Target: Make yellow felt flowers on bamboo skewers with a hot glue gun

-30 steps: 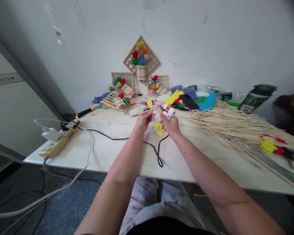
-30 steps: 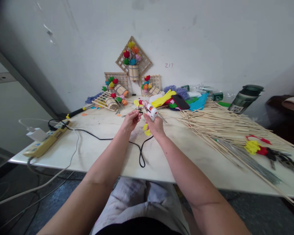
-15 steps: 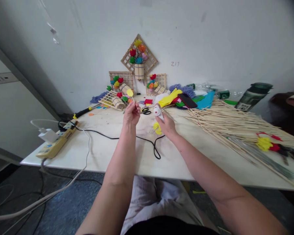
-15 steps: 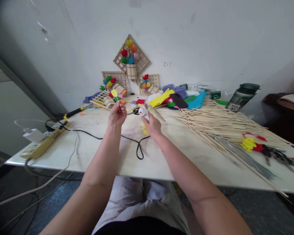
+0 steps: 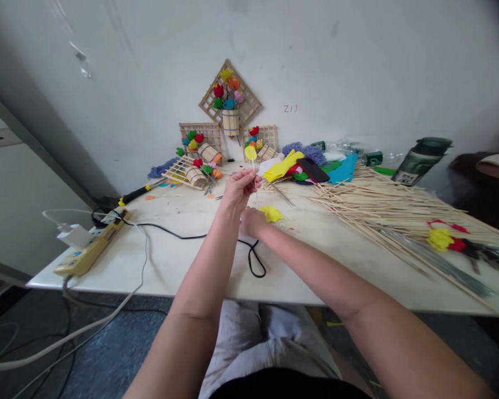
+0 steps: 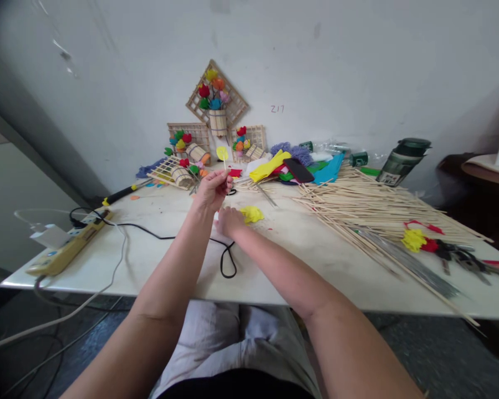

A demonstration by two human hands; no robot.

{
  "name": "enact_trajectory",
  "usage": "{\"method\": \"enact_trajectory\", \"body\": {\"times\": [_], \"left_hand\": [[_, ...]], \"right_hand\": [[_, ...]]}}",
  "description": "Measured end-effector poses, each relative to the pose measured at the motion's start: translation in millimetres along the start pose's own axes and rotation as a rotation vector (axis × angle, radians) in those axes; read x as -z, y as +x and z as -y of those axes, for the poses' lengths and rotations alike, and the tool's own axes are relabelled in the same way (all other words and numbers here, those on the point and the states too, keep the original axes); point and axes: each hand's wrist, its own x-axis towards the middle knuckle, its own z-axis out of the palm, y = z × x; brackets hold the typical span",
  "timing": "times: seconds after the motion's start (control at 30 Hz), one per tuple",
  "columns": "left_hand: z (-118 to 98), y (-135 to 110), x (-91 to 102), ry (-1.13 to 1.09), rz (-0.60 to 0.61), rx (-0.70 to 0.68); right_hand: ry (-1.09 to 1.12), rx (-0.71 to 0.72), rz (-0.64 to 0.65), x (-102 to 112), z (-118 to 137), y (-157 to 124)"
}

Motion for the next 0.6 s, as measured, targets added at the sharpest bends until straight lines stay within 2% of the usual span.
{"method": "enact_trajectory", "body": {"times": [0.07, 0.13, 0.2, 0.33, 0.47, 0.6], "left_hand": [[4.8, 3.4, 0.7, -0.01, -0.002, -0.006], [7.6, 6.5, 2.7, -0.025, -0.03, -0.014], [10.2, 8.6, 4.1, -0.039, -0.058, -0.01], [21.6, 7.4, 3.9, -0.049, -0.066, 0.016], [38.2, 0.8, 5.6, -0.022, -0.066, 0.038], [47.9, -4.8, 10.9, -0.021, -0.056, 0.045]], "right_hand": [[0.031, -0.035, 0.053, 13.1, -13.0, -0.4], [0.047, -0.095, -0.011, 25.5, -34.3, -2.2], [0.028, -0.06, -0.112, 33.1, -60.5, -5.9], [0.036, -0.028, -0.056, 30.4, -104.5, -16.7], [0.032, 0.077, -0.031, 19.2, -116.7, -23.6], [-0.018, 0.079, -0.011, 15.1, -112.8, -23.0]]}}
